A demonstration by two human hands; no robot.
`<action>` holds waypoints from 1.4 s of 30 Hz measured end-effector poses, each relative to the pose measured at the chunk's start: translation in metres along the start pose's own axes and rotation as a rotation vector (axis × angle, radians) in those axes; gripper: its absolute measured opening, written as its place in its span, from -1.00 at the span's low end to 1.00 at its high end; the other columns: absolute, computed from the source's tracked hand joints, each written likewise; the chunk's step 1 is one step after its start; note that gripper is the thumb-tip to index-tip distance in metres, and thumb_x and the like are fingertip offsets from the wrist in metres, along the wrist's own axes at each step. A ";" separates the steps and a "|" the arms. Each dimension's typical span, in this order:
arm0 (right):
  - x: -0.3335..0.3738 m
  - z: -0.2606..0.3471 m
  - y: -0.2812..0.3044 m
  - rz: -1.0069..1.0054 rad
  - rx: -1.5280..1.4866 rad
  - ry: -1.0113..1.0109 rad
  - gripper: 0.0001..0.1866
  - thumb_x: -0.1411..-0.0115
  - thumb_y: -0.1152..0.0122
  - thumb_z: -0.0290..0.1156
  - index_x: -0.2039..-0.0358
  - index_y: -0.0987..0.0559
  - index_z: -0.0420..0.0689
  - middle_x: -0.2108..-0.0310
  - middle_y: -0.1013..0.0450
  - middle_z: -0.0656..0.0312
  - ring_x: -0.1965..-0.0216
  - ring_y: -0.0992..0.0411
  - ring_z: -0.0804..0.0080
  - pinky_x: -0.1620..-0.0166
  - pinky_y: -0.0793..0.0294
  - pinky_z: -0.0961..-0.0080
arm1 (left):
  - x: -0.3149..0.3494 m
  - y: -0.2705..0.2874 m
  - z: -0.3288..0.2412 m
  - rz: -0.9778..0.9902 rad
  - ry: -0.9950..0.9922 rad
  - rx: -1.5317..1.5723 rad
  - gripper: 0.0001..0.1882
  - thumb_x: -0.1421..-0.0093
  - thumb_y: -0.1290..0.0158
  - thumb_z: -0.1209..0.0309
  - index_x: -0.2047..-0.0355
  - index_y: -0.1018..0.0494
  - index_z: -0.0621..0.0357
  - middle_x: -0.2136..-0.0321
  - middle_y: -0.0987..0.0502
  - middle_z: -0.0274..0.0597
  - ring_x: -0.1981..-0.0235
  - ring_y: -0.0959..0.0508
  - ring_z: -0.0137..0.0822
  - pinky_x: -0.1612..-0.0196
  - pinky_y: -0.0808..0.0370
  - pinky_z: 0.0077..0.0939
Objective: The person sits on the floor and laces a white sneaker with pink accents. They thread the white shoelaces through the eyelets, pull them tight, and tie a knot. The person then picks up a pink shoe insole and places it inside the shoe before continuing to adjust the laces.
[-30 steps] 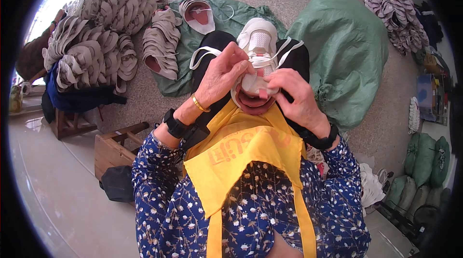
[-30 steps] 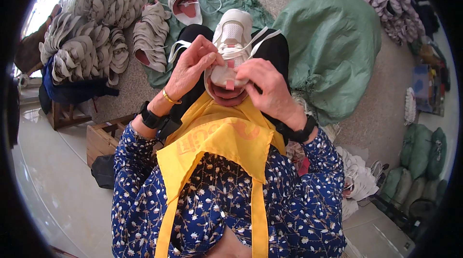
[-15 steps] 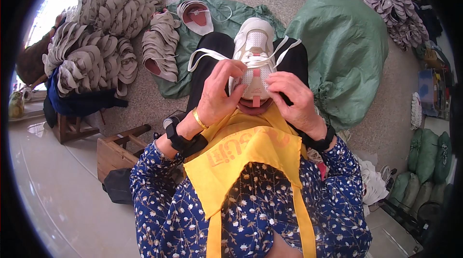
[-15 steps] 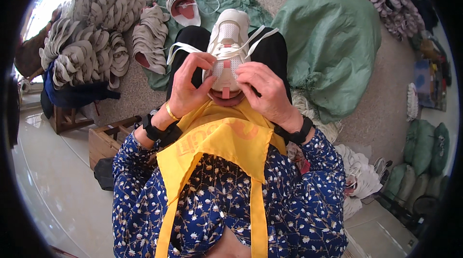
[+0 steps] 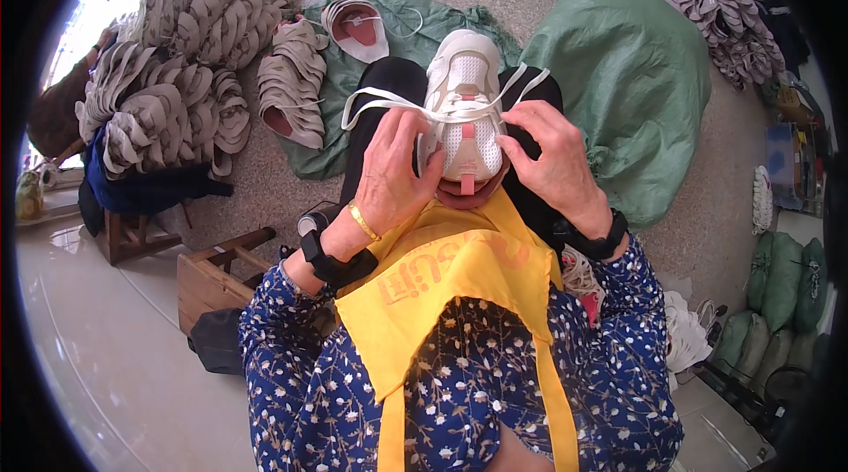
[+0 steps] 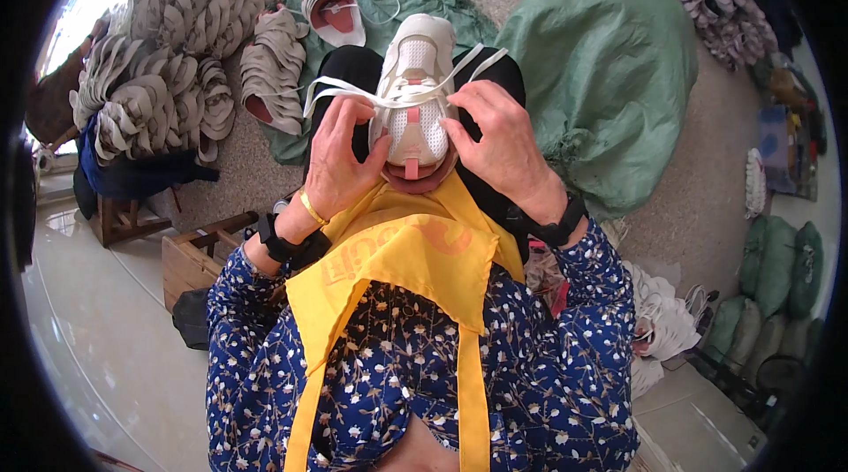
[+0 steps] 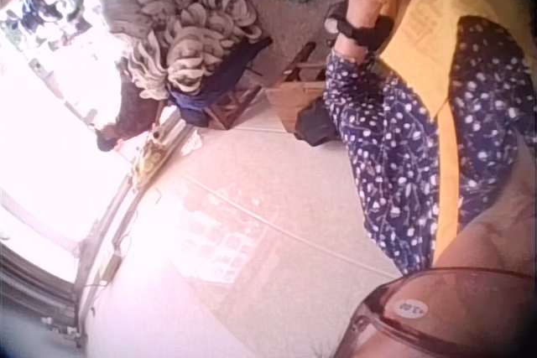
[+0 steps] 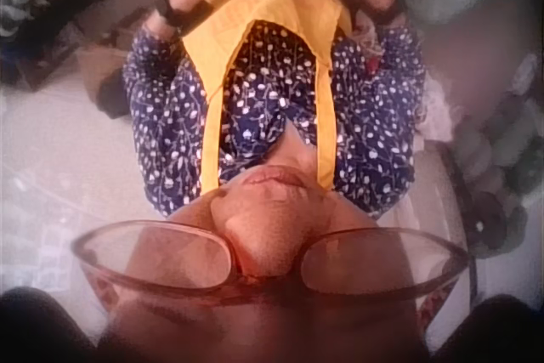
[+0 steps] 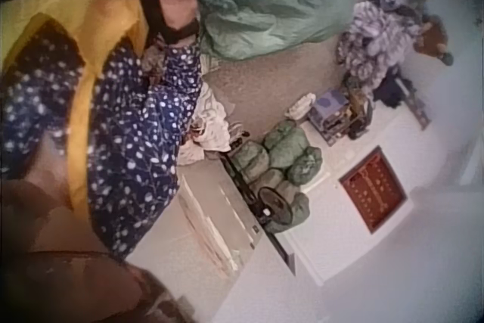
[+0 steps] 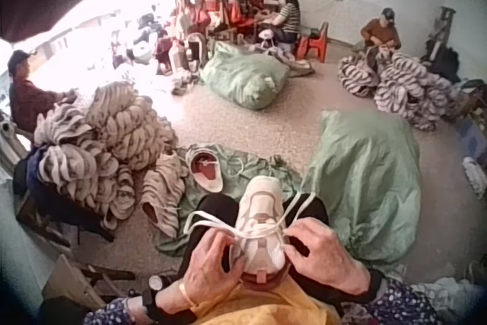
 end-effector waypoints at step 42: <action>0.009 0.012 -0.019 -0.028 0.176 0.138 -0.78 -0.07 -0.26 -0.63 0.23 -0.53 -0.24 0.32 -0.48 0.06 0.29 -0.53 0.04 0.21 -0.59 0.24 | -0.007 -0.006 -0.018 0.049 -0.143 -0.038 -0.71 -0.05 -0.23 0.60 0.21 -0.41 0.27 0.20 -0.47 0.02 0.14 -0.51 0.12 0.08 -0.50 -0.11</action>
Point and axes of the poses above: each hand's wrist, its own x-axis away from the middle knuckle, its own y-axis out of the back of the hand, z = x × y, the point moved 8 cm from there along -x, towards the middle knuckle
